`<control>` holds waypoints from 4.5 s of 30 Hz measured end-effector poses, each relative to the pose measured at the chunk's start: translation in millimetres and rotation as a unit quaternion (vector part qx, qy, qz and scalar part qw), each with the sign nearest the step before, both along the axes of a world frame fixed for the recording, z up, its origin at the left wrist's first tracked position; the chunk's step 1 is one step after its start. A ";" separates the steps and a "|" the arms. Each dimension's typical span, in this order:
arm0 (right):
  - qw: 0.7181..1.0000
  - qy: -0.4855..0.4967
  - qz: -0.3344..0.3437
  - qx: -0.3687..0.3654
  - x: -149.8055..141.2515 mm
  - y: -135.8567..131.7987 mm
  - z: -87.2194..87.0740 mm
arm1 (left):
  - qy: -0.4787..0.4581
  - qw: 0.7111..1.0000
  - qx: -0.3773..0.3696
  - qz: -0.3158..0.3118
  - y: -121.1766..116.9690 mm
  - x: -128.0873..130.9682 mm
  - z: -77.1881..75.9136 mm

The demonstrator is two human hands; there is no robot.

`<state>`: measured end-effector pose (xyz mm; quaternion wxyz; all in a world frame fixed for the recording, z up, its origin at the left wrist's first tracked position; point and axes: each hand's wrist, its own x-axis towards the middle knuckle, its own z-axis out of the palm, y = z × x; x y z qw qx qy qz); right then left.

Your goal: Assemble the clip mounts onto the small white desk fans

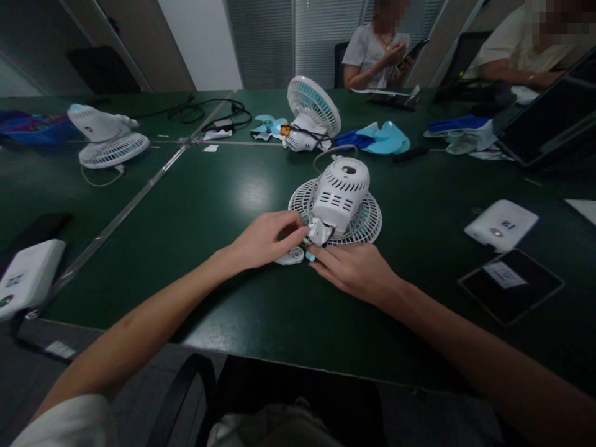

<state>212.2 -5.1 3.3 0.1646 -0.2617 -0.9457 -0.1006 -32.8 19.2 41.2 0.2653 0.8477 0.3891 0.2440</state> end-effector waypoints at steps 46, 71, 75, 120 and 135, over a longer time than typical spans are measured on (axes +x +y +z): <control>0.919 0.363 -0.048 -0.147 13.5 8.3 -1.3 | -0.263 0.926 -0.243 0.122 -10.7 19.6 -18.5; 0.879 0.461 -0.001 -0.123 18.5 10.3 -10.4 | -0.432 0.841 -0.311 0.098 -30.9 43.8 -38.3; 0.879 0.461 0.010 -0.118 18.2 7.7 -7.3 | -0.450 0.823 -0.329 0.109 -30.6 44.2 -41.0; 0.964 0.263 0.025 0.039 21.2 14.9 5.0 | -0.422 0.860 -0.232 0.165 -29.5 37.8 -40.8; 0.934 0.345 -0.061 -0.070 14.6 10.8 -0.7 | -0.412 0.871 -0.245 0.109 -32.7 41.0 -42.7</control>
